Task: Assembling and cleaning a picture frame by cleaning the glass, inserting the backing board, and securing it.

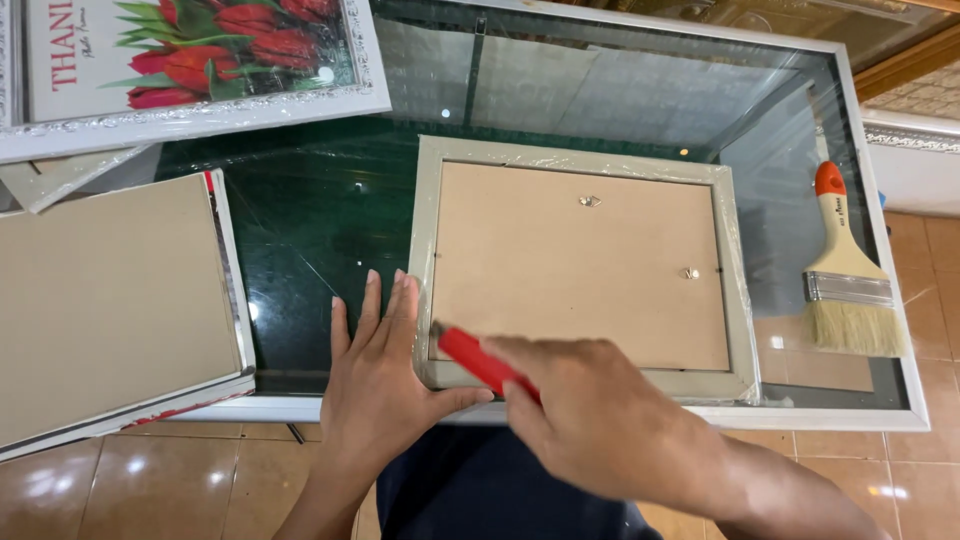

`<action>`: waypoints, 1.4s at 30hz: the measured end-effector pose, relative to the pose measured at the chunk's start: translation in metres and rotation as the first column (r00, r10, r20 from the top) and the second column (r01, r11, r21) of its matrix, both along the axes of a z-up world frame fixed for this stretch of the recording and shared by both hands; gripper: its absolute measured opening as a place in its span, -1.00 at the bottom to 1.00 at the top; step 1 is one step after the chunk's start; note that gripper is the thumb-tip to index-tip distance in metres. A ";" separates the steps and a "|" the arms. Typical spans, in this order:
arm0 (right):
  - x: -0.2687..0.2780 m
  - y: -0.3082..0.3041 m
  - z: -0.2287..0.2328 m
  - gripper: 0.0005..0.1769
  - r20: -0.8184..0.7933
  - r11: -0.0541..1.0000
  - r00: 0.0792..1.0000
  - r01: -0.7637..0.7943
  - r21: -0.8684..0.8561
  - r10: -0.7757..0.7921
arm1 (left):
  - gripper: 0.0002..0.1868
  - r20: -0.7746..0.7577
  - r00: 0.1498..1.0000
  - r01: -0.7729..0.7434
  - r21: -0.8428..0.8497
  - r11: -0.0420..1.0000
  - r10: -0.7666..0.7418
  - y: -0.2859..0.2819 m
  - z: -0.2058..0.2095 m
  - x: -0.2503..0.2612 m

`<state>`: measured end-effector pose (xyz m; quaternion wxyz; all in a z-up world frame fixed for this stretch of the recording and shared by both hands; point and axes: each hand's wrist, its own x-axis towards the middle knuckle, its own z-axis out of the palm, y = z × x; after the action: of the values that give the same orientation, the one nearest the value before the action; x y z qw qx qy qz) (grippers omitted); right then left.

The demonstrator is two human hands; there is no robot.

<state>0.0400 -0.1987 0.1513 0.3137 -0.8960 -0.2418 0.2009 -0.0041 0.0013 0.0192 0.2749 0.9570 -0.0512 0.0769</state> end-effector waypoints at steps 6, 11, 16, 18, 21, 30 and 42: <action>0.017 -0.029 0.005 -0.46 -0.068 0.954 0.967 -0.252 -0.163 0.244 | 0.52 -0.065 0.998 0.009 0.040 0.999 -0.006 -0.003 -0.001 0.001; 0.046 -0.083 0.033 -0.52 -0.277 0.826 0.959 -0.208 -0.524 0.066 | 0.53 -0.055 0.998 -0.015 0.062 0.998 0.018 -0.003 -0.010 0.001; 0.049 -0.149 0.041 -0.47 -0.316 0.638 0.939 -0.161 -0.753 -0.137 | 0.49 -0.055 0.998 -0.006 0.095 0.995 0.011 -0.004 -0.011 0.001; 0.050 -0.175 0.039 -0.45 -0.309 0.569 0.933 -0.155 -0.807 -0.184 | 0.48 -0.043 0.999 -0.010 0.052 0.999 0.012 -0.004 -0.008 0.001; 0.050 -0.187 0.037 -0.47 -0.295 0.572 0.926 -0.113 -0.812 -0.236 | 0.50 -0.061 0.998 -0.022 0.111 0.994 0.028 -0.007 -0.010 0.002; 0.068 -0.059 -0.017 -0.55 -0.025 0.948 0.949 -0.315 -0.050 0.315 | 0.53 0.002 0.997 -0.080 0.112 0.991 0.080 -0.010 -0.002 -0.001; 0.087 -0.130 0.002 -0.59 -0.197 0.853 0.879 -0.471 -0.223 0.434 | 0.52 0.079 0.995 -0.073 0.101 0.992 0.065 -0.015 -0.001 -0.004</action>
<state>0.1272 -0.3290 0.1537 0.1512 -0.8311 -0.3947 0.3615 -0.0082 -0.0134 0.0178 0.2200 0.9676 -0.0322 0.1199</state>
